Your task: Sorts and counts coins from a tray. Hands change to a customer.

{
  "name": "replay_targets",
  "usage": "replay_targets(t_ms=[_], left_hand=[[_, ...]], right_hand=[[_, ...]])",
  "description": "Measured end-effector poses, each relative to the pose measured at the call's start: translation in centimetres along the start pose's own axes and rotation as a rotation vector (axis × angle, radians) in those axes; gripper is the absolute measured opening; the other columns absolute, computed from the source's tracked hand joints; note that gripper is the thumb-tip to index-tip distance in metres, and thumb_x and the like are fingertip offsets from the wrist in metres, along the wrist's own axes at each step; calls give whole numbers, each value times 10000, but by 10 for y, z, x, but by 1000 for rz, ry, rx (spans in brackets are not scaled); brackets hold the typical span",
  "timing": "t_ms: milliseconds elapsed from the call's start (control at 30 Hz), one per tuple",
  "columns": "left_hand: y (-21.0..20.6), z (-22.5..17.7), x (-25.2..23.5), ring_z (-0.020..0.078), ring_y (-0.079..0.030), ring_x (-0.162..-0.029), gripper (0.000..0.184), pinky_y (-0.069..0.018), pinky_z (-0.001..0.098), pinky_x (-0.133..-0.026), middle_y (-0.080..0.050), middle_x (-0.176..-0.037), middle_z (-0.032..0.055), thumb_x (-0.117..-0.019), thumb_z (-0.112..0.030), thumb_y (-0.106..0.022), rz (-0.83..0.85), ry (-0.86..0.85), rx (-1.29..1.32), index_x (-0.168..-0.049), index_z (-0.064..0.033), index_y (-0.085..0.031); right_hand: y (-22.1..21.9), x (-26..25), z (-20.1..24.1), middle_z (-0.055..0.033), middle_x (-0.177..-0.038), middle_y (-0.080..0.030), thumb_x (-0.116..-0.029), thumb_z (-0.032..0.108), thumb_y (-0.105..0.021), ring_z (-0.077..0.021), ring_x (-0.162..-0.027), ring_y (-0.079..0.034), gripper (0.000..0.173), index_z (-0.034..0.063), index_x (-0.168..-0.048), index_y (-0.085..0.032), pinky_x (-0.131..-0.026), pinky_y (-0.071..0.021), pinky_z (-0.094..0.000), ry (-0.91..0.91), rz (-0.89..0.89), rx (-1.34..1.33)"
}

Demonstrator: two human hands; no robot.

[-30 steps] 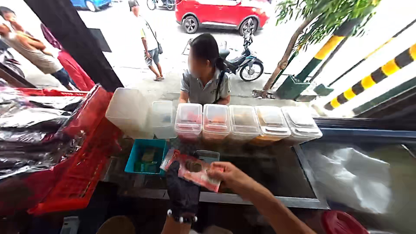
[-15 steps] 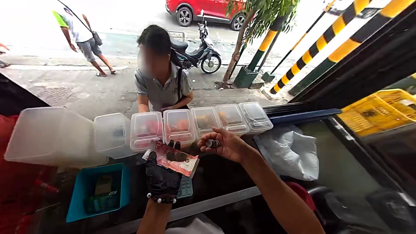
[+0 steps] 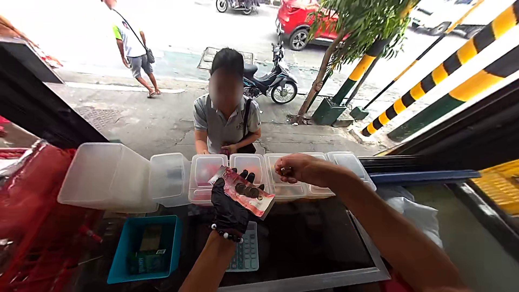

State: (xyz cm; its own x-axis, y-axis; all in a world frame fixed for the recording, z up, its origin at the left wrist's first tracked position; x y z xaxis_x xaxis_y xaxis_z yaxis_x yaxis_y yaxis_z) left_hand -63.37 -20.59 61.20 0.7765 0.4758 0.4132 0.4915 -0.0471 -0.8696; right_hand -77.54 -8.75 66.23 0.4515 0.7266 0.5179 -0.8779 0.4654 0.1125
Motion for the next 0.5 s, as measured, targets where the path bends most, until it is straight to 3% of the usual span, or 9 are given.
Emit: replay_targets(t_ms=[67, 133, 167, 233, 300, 367, 433, 500], left_hand=[[-10, -5, -17, 300, -684, -946, 489, -567, 536, -791, -655, -1059, 144, -1090, -454, -164, -11, -51, 11, -1247, -123, -487], [-22, -13, -34, 265, -671, -962, 457, -565, 497, -803, -643, -1076, 119, -1095, -430, -176, -24, -129, -11, -1267, -138, -483], [-28, -17, -42, 264, -657, -991, 453, -555, 499, -824, -638, -1103, 124, -1098, -418, -187, -35, -170, -28, -1285, -131, -483], [-37, -22, -60, 237, -623, -1062, 444, -541, 478, -871, -612, -1171, 103, -1100, -410, -194, -28, -242, -82, -1327, -140, -464], [-35, -20, -91, 236, -609, -1109, 457, -533, 484, -889, -607, -1228, 98, -1095, -439, -215, 60, -277, -63, -1365, -158, -455], [-28, -17, -122, 237, -627, -1112, 431, -538, 506, -910, -635, -1206, 79, -1076, -465, -281, 105, -245, 46, -1321, -182, -495], [-35, -25, -125, 255, -595, -1141, 386, -511, 524, -946, -602, -1239, 96, -1083, -390, -312, 45, -235, 69, -1333, -158, -495], [-41, -34, -129, 252, -613, -1082, 326, -527, 508, -907, -611, -1176, 96, -1082, -330, -316, 0, -225, 49, -1274, -146, -506]], right_hand=[[6, -19, 6, 57, -730, -557, -1099, 426, -418, -37, -587, -499, 419, 145, -881, -640, -546, -413, -194, -42, -42, 18], [1, -38, 7, 50, -724, -530, -1036, 588, -475, -60, -612, -521, 510, 139, -916, -684, -583, -469, -241, -81, -41, 75], [-5, -45, 7, 22, -791, -550, -1010, 617, -508, -87, -678, -555, 527, 119, -975, -679, -640, -506, -282, -109, -2, 90], [-17, -58, 10, -41, -985, -612, -989, 559, -598, -130, -827, -610, 517, 81, -1183, -633, -745, -545, -337, -152, 99, 75], [-22, -74, 12, -14, -924, -643, -1009, 382, -645, -91, -768, -631, 323, 81, -1121, -618, -705, -561, -290, -116, 159, 75], [-17, -91, 15, 4, -864, -672, -1026, 249, -633, -65, -726, -644, 176, 75, -1055, -641, -661, -553, -243, -68, 182, 52], [-9, -106, 19, 1, -853, -670, -1029, 214, -622, -58, -705, -632, 147, 70, -1054, -639, -638, -533, -224, -45, 169, 39], [1, -121, 23, -5, -824, -659, -1027, 211, -625, -58, -670, -621, 153, 61, -1055, -642, -618, -528, -218, -32, 147, 31]])
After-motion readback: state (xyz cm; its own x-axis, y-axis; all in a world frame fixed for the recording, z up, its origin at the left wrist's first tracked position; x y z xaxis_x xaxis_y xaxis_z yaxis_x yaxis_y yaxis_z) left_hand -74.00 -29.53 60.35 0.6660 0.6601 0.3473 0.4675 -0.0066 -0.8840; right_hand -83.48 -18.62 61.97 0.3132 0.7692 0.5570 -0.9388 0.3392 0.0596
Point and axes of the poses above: each hand's wrist, its own x-axis away from the middle knuckle, its own y-axis out of the back of the hand, z = x × y, the point moved 9 cm from there along -x, towards the middle knuckle
